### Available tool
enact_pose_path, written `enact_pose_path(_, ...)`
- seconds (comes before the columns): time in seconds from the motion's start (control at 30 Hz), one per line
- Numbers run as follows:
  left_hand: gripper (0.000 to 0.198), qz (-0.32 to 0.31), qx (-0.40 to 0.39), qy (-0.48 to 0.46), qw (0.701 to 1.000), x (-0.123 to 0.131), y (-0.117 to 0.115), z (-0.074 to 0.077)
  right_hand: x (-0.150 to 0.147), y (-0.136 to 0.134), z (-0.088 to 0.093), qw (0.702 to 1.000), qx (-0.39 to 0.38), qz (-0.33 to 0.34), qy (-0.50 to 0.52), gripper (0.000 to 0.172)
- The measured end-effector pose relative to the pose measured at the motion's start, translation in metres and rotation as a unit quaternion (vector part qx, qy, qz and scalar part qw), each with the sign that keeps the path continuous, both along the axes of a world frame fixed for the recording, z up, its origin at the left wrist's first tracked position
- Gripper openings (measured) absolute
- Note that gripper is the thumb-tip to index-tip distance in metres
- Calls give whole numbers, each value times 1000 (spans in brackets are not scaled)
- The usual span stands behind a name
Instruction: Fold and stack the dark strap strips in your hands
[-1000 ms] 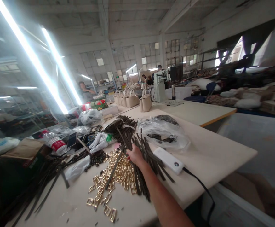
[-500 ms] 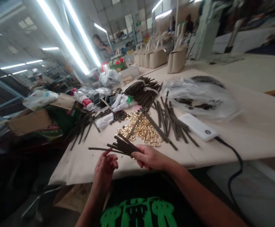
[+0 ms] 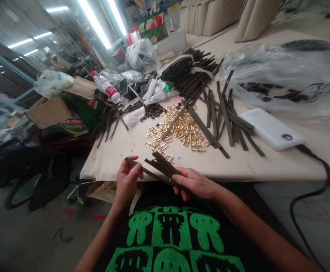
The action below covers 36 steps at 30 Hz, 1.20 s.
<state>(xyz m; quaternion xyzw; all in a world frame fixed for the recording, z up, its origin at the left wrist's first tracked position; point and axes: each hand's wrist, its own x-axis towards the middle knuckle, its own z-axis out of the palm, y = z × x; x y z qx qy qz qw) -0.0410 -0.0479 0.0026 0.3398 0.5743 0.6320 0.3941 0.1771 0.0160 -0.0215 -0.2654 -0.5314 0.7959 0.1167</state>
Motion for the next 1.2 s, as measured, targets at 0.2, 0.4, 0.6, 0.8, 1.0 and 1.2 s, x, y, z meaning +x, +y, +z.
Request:
enact_pose_path(0.2, 21, -80, -49, -32, 995, 19, -6, -1, -13, -7, 1, 998, -52, -16, 33, 41)
enact_pose_path(0.4, 22, -117, -69, -54, 989, 27, -6, -4, -25, -11, -2, 991, -76, -10, 113, 48)
enact_pose_path(0.6, 30, -101, -62, -113, 986, 27, -5, 2, -25, -10, -5, 994, -50, -56, 85, 29)
enact_pose_path(0.8, 29, -118, -37, -122, 985, 27, -6, 2, -21, -10, -5, 993, -50, -70, 87, 35)
enact_pose_path(1.0, 29, -125, -46, -127, 983, 28, -6, -1, -20, -8, -8, 989, -94, -70, 93, 41)
enact_pose_path(1.2, 39, -109, -74, -117, 984, 34, -2, -6, -22, -10, -16, 990, -68, -94, 83, 38)
